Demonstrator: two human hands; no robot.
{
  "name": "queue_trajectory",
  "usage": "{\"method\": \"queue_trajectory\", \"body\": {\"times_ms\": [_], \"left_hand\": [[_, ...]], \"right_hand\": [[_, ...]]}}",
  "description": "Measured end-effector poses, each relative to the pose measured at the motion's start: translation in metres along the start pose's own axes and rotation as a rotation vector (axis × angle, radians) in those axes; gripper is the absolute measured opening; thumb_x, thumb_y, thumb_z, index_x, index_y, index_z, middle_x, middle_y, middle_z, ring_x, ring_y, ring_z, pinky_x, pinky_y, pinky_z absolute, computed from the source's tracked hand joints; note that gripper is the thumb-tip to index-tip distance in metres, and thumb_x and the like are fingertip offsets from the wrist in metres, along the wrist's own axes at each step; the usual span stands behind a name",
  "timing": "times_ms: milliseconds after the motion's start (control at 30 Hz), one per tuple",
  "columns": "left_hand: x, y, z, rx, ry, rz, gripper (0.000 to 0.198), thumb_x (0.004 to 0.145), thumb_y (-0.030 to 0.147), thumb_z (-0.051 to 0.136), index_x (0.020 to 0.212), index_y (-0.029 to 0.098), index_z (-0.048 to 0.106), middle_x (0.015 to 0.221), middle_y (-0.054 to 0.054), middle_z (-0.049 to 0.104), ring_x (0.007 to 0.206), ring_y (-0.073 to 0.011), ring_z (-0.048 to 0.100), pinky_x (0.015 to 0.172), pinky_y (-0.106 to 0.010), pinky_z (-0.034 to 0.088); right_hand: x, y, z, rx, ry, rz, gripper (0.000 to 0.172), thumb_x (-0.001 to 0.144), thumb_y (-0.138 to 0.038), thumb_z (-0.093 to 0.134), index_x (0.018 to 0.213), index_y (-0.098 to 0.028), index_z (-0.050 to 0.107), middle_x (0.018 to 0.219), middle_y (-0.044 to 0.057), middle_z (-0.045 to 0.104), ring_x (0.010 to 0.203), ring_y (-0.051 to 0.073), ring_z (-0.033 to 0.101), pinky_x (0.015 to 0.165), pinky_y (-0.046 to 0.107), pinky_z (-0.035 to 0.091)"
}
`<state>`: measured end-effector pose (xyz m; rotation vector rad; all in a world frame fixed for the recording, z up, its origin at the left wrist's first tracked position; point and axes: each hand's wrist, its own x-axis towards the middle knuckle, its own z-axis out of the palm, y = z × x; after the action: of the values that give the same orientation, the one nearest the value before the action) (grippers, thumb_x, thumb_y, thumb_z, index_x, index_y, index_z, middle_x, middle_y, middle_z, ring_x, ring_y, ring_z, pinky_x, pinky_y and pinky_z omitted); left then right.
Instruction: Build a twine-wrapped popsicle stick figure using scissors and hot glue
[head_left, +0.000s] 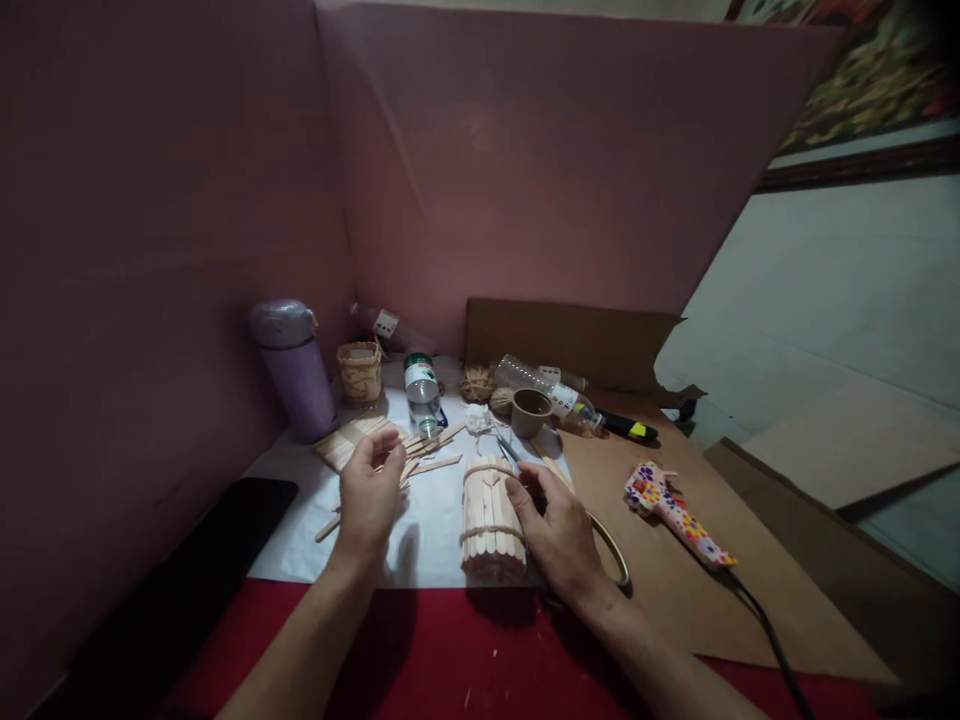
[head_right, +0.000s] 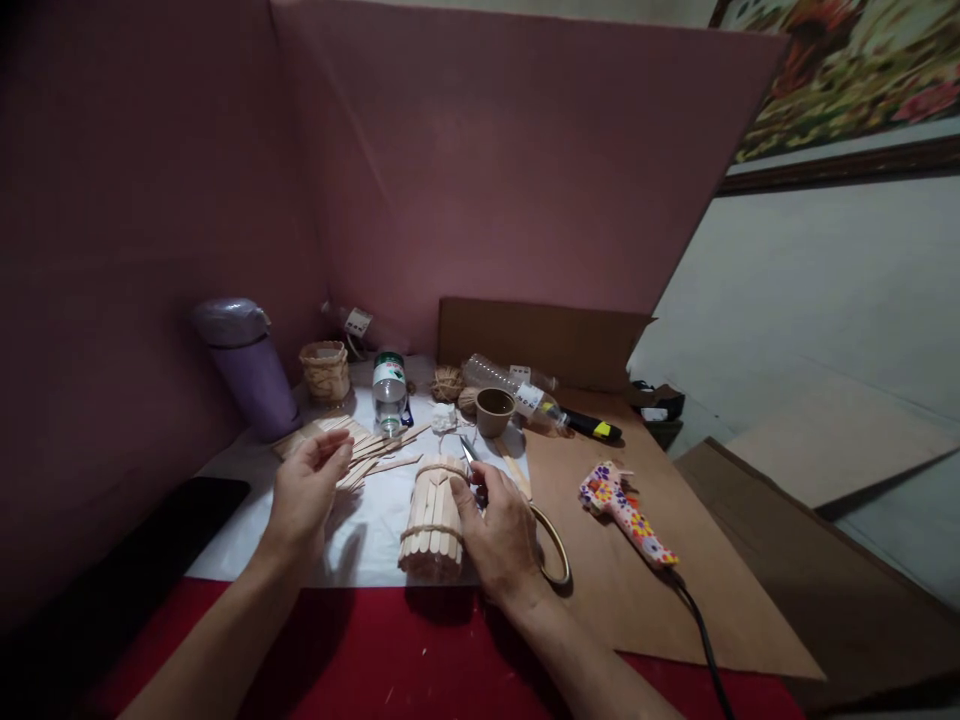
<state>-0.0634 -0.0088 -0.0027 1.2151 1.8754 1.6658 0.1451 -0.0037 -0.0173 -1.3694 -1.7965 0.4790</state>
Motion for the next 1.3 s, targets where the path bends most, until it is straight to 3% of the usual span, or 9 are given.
{"method": "queue_trajectory", "body": {"times_ms": [167, 300, 433, 533, 733, 867, 967, 1300], "left_hand": [[0.015, 0.025, -0.003, 0.303, -0.171, 0.158, 0.013, 0.072, 0.024, 0.057, 0.075, 0.02, 0.069, 0.075, -0.005, 0.07, 0.076, -0.021, 0.063, 0.072, -0.031, 0.045], [0.029, 0.039, 0.003, 0.574, -0.213, 0.226, 0.02, 0.073, 0.015, 0.053, 0.075, 0.022, 0.072, 0.076, -0.008, 0.069, 0.077, -0.0231, 0.061, 0.071, -0.032, 0.041], [0.036, 0.028, 0.016, 0.765, -0.342, 0.276, 0.021, 0.068, 0.008, 0.054, 0.065, 0.02, 0.071, 0.069, -0.008, 0.066, 0.075, -0.0224, 0.06, 0.069, -0.031, 0.039], [0.031, 0.015, 0.026, 0.844, -0.403, 0.315, 0.017, 0.072, 0.013, 0.056, 0.067, 0.02, 0.071, 0.071, -0.01, 0.066, 0.079, -0.0241, 0.06, 0.069, -0.031, 0.039], [0.024, 0.003, 0.025, 0.884, -0.413, 0.36, 0.017, 0.078, 0.02, 0.055, 0.072, 0.019, 0.071, 0.078, -0.011, 0.068, 0.084, -0.0243, 0.06, 0.07, -0.031, 0.04], [0.035, 0.003, 0.011, 0.88, -0.339, 0.357, 0.027, 0.083, 0.017, 0.045, 0.085, 0.019, 0.072, 0.085, -0.01, 0.069, 0.084, -0.0225, 0.059, 0.07, -0.03, 0.039], [0.04, 0.002, 0.006, 0.904, -0.291, 0.346, 0.027, 0.079, 0.012, 0.046, 0.083, 0.017, 0.072, 0.085, -0.011, 0.069, 0.087, -0.0246, 0.058, 0.072, -0.032, 0.039], [0.036, -0.009, 0.02, 0.992, -0.414, 0.46, 0.029, 0.084, 0.019, 0.046, 0.076, 0.023, 0.073, 0.084, -0.011, 0.067, 0.092, -0.0295, 0.05, 0.076, -0.038, 0.035]], "right_hand": [[-0.001, 0.0, 0.001, 0.014, -0.003, 0.0, 0.04, 0.092, -0.049, 0.041, 0.105, -0.019, 0.063, 0.104, 0.009, 0.068, 0.097, 0.027, 0.061, 0.081, 0.037, 0.045], [-0.002, -0.003, 0.0, 0.027, -0.002, -0.002, 0.039, 0.093, -0.048, 0.039, 0.101, -0.019, 0.064, 0.099, 0.008, 0.069, 0.093, 0.026, 0.062, 0.078, 0.035, 0.045], [0.0, -0.005, -0.002, 0.048, 0.024, -0.001, 0.037, 0.092, -0.046, 0.041, 0.097, -0.019, 0.065, 0.096, 0.009, 0.07, 0.089, 0.025, 0.063, 0.074, 0.032, 0.045], [0.003, -0.004, -0.005, 0.08, 0.062, -0.007, 0.037, 0.093, -0.046, 0.041, 0.091, -0.019, 0.066, 0.09, 0.007, 0.071, 0.082, 0.022, 0.063, 0.067, 0.028, 0.044], [0.018, 0.007, -0.015, 0.017, 0.187, 0.067, 0.042, 0.091, -0.049, 0.04, 0.082, -0.019, 0.068, 0.076, 0.006, 0.07, 0.063, 0.019, 0.059, 0.053, 0.025, 0.036], [0.023, 0.013, -0.018, 0.0, 0.208, 0.105, 0.042, 0.09, -0.05, 0.042, 0.079, -0.019, 0.068, 0.075, 0.006, 0.069, 0.06, 0.018, 0.056, 0.053, 0.025, 0.035], [0.022, 0.015, -0.016, -0.009, 0.197, 0.102, 0.039, 0.089, -0.048, 0.044, 0.076, -0.019, 0.067, 0.076, 0.006, 0.069, 0.061, 0.018, 0.057, 0.055, 0.026, 0.036], [0.022, 0.016, -0.013, -0.009, 0.184, 0.081, 0.036, 0.087, -0.044, 0.045, 0.075, -0.019, 0.068, 0.077, 0.007, 0.068, 0.07, 0.02, 0.061, 0.062, 0.028, 0.04]]}}
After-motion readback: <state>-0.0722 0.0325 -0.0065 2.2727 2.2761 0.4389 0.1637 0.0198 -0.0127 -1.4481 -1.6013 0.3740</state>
